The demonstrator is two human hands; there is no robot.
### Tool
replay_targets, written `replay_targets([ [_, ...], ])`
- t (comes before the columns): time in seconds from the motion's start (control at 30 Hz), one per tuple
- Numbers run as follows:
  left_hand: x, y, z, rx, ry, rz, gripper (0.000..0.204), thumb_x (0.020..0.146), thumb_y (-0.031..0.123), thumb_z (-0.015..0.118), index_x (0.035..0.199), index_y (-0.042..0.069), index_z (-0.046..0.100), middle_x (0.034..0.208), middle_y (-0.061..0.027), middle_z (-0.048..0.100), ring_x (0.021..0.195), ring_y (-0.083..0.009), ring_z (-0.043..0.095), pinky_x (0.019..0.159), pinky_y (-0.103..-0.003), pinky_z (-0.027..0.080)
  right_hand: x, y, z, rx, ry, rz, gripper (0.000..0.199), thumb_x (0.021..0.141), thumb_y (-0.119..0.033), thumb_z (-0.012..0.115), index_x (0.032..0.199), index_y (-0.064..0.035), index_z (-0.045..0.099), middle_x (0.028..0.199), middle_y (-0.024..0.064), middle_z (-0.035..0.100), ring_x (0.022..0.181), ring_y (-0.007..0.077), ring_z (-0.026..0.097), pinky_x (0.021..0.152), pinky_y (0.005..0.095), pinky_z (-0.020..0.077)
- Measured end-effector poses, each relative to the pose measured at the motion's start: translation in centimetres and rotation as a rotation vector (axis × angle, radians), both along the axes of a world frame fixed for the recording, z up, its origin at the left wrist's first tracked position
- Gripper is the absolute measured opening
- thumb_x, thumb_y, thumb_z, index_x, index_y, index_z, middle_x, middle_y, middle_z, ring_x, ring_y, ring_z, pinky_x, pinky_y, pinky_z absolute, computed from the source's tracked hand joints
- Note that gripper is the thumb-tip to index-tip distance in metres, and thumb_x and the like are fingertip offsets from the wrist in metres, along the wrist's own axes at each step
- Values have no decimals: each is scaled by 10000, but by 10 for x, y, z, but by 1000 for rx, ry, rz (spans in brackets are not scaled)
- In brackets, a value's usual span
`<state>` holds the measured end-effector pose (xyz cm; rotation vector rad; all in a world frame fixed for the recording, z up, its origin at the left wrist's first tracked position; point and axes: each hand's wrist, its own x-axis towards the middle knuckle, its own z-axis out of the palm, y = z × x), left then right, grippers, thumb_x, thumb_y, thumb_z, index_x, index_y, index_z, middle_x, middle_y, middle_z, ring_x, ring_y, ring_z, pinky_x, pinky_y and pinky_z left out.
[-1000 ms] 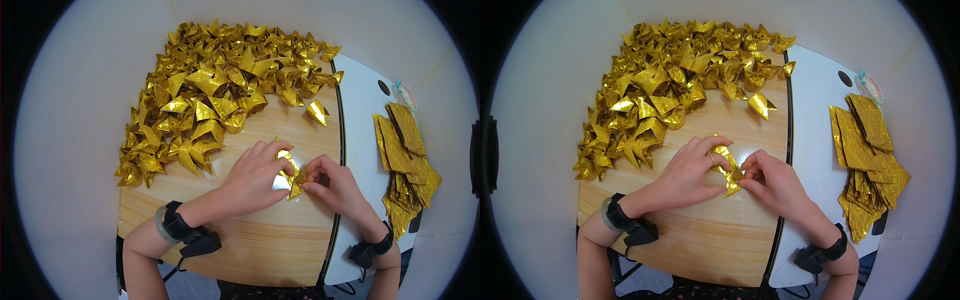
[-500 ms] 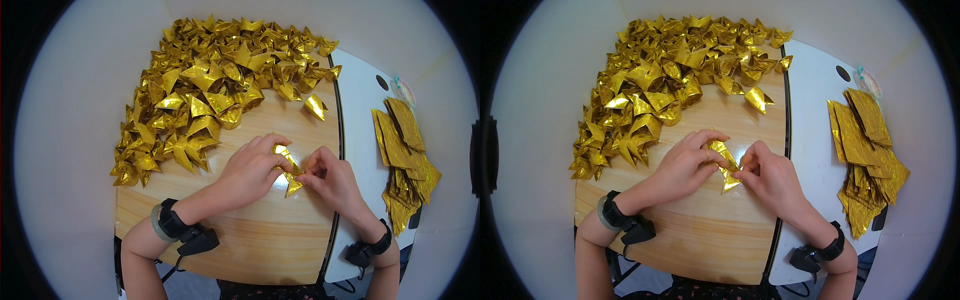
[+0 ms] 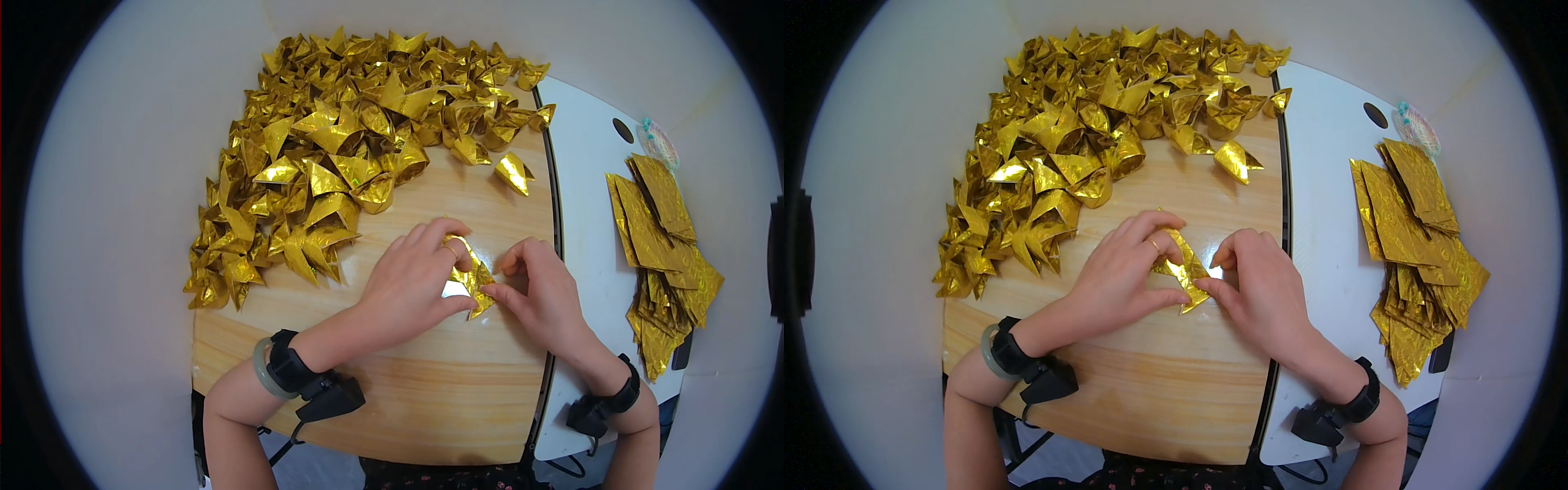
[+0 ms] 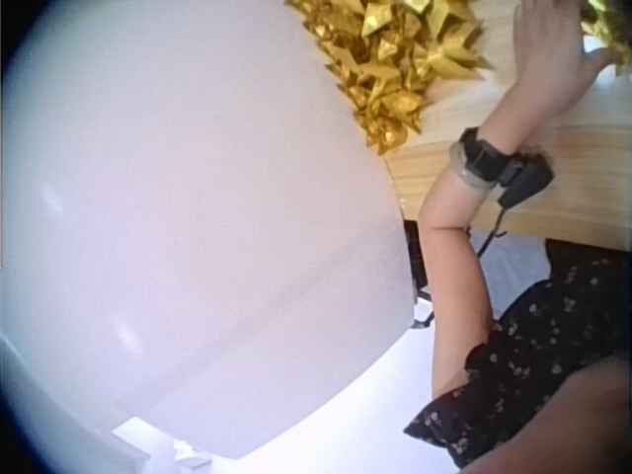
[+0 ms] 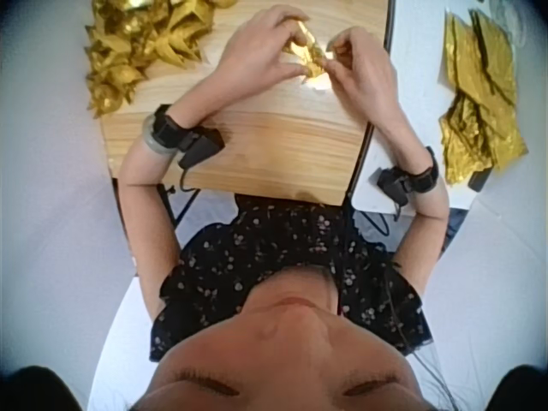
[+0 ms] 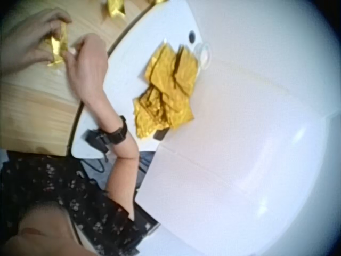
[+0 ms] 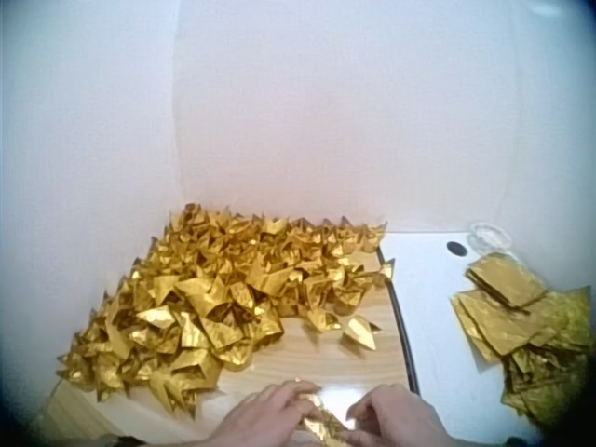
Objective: Fold gold-colored square paper into small decorative objects (joss paper gold ingots).
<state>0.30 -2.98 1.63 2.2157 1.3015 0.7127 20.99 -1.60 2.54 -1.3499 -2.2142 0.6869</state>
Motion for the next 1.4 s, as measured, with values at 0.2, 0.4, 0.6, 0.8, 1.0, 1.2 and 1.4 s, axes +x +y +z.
replay_targets([
  [0.2, -2, -1, 6, 15, 12, -43, 366, 738, 208, 770, 1086, 157, 667, 1207, -96, 520, 917, -265, 568, 769, -363, 487, 1, 5, 2, 6, -31, 59, 327, 740, -147, 777, 919, -68, 516, 847, 90, 554, 836, 300, 540, 736, 392, 437],
  [0.4, -3, 1, -1, 260, 152, -95, 269, 777, 204, 724, 1046, 199, 726, 1141, -77, 559, 881, -241, 536, 744, -343, 476, 3, 10, -3, 106, 24, 102, 334, 743, -127, 764, 996, -69, 554, 898, 86, 583, 873, 298, 547, 748, 392, 435],
  [0.6, -7, 2, 0, 443, 273, 24, 266, 760, 209, 729, 1021, 153, 727, 1093, -38, 577, 952, -248, 511, 776, -367, 449, 9, 8, -6, 279, -8, 375, 439, 796, -149, 721, 1193, -43, 567, 1139, 108, 617, 1110, 287, 558, 940, 414, 442],
  [0.8, -8, 2, -2, 443, 258, 50, 254, 740, 206, 742, 983, 135, 734, 1004, -5, 600, 966, -251, 505, 806, -377, 434, 6, -3, 11, 272, -381, 507, 694, 855, -429, 639, 1368, -3, 448, 1428, 189, 436, 1327, 294, 427, 1098, 462, 334],
  [1.0, -9, 2, -4, 464, 235, 65, 239, 718, 203, 755, 943, 124, 741, 981, 1, 613, 958, -249, 514, 800, -379, 437, 10, 0, 16, 273, -446, 558, 870, 767, -603, 635, 1388, -28, 433, 1431, 192, 426, 1339, 303, 408, 1101, 480, 318],
  [1.2, -13, -1, 2, 458, 260, 55, 249, 701, 211, 764, 924, 103, 735, 989, 0, 620, 955, -247, 522, 781, -381, 439, 12, 2, 14, 307, -451, 552, 783, 769, -598, 631, 1381, -136, 475, 1441, 149, 429, 1340, 293, 405, 1093, 516, 315],
  [1.4, -10, 0, 6, 413, 204, -35, 342, 667, 263, 789, 951, 83, 720, 992, -18, 606, 955, -248, 521, 791, -379, 440, 15, 10, -1, 483, -326, 409, 402, 807, -393, 699, 1127, -153, 647, 1200, 51, 641, 1158, 220, 563, 1052, 471, 377],
])
